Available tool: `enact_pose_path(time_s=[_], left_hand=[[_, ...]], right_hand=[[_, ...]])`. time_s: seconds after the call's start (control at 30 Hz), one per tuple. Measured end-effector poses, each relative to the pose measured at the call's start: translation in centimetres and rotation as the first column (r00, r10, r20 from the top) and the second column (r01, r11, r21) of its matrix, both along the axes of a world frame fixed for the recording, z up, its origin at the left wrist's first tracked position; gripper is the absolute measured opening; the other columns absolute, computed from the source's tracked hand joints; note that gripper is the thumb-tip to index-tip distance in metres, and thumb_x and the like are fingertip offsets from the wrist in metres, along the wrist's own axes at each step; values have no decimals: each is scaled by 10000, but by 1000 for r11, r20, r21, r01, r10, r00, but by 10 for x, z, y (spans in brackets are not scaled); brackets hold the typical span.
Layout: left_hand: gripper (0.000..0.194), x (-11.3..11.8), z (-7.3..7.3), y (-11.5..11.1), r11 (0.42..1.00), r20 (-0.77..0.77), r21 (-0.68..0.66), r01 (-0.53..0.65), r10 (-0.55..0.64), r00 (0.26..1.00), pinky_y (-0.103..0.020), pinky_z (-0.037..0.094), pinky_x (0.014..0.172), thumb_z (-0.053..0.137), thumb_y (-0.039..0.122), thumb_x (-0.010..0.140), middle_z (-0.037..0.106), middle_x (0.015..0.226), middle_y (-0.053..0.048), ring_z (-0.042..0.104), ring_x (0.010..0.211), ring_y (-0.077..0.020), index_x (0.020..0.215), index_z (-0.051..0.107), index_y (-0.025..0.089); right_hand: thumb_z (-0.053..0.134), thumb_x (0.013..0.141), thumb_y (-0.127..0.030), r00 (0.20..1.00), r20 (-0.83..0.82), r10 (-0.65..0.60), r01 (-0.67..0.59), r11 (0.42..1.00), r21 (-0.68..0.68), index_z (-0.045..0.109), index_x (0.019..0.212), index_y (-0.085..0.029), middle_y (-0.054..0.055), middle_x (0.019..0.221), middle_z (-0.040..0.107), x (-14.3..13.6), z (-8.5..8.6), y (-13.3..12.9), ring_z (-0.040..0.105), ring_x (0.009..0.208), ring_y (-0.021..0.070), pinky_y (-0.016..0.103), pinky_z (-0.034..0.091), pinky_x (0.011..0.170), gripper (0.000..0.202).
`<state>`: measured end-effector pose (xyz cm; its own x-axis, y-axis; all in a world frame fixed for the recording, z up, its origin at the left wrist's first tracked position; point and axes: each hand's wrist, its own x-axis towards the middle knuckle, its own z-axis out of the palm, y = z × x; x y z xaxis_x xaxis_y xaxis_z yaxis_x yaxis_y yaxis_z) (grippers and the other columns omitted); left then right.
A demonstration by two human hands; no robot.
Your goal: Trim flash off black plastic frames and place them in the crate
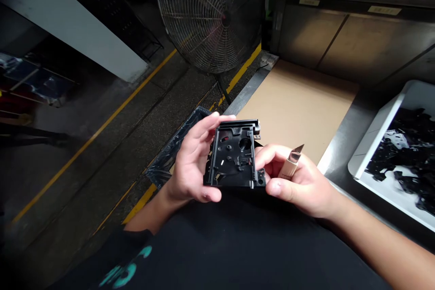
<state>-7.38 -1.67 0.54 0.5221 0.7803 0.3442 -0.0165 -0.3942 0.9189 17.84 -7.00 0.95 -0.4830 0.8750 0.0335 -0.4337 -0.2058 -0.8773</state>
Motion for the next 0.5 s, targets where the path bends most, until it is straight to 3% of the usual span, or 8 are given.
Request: enact_pose_path(time_s=[0.1,0.27,0.4,0.5], left_hand=[[1146,1,5,-3,989,47,-146,4,3,999,-610,414,1255,854,784,664,546,1566,-162,539,1442,-396,1594,433,264],[1115,2,7,-6,970,51,-241,-23,36,998,-621,378,1272,834,793,682,571,1537,-166,527,1448,-404,1578,457,246],[1161,-2,3,-4,985,69,-166,56,-45,997,-600,452,1218,871,770,652,545,1568,-160,567,1413,-392,1604,414,289],[1246,-4,0,-2,997,56,24,78,-79,995,-600,484,1193,895,786,589,476,1633,-130,535,1452,-392,1630,350,371]], right_hand=[[775,950,-424,999,24,-33,34,999,-22,746,1087,-301,14,920,624,1,-4,-2,473,636,130,254,387,550,186],[745,966,-459,998,49,-37,38,999,-22,736,1082,-296,9,906,611,-1,-5,-2,420,585,116,261,383,547,200],[772,935,-463,996,75,-44,42,999,35,749,1041,-295,14,865,613,-2,1,0,508,660,158,290,427,604,200],[814,893,-450,995,100,-7,-3,995,101,757,1010,-302,13,847,622,-1,5,1,500,629,157,307,421,605,196]])
